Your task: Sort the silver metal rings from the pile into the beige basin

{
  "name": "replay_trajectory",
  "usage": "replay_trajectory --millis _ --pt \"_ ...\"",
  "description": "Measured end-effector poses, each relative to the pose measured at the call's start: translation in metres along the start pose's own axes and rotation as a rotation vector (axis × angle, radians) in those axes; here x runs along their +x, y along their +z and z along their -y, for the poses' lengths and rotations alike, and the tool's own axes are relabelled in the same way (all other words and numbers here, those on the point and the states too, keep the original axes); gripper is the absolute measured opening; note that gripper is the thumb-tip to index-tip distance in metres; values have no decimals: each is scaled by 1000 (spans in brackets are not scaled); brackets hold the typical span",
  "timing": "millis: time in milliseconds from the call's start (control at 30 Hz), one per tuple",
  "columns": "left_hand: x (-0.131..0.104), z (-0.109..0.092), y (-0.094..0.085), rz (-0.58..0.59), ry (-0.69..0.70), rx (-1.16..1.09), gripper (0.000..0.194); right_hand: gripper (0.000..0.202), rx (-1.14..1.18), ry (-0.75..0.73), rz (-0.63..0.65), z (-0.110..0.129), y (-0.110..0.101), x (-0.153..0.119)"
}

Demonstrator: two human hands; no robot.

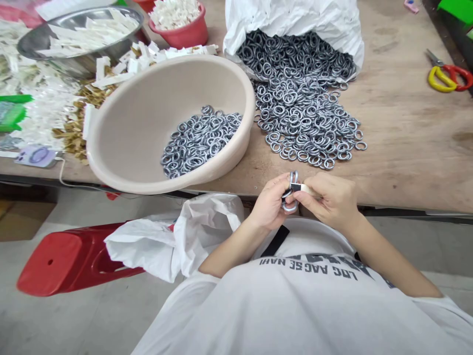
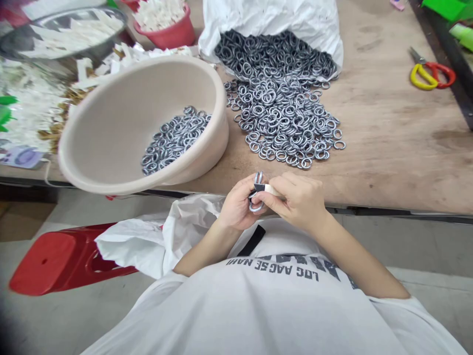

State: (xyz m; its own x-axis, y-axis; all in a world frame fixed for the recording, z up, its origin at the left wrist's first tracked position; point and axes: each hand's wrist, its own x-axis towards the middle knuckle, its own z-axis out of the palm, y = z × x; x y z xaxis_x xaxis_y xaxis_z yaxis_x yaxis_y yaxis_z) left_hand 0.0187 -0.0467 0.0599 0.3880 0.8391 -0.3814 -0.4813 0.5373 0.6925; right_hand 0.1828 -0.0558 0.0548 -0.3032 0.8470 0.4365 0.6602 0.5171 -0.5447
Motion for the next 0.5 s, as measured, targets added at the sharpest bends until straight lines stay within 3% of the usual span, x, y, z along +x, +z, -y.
replay_trajectory --millis 200,367,433,500 --pt "4 -1 -8 48 -13 -14 26 31 118 45 18 -3 5 5" --pt "-8 3 -8 219 -109 73 29 34 163 251 -58 -26 7 16" --pt "-18 -5 -8 204 -44 135 31 36 214 308 -75 -35 6 18" --pt "-26 -25 -11 58 196 235 30 36 212 330 -77 -41 6 21"
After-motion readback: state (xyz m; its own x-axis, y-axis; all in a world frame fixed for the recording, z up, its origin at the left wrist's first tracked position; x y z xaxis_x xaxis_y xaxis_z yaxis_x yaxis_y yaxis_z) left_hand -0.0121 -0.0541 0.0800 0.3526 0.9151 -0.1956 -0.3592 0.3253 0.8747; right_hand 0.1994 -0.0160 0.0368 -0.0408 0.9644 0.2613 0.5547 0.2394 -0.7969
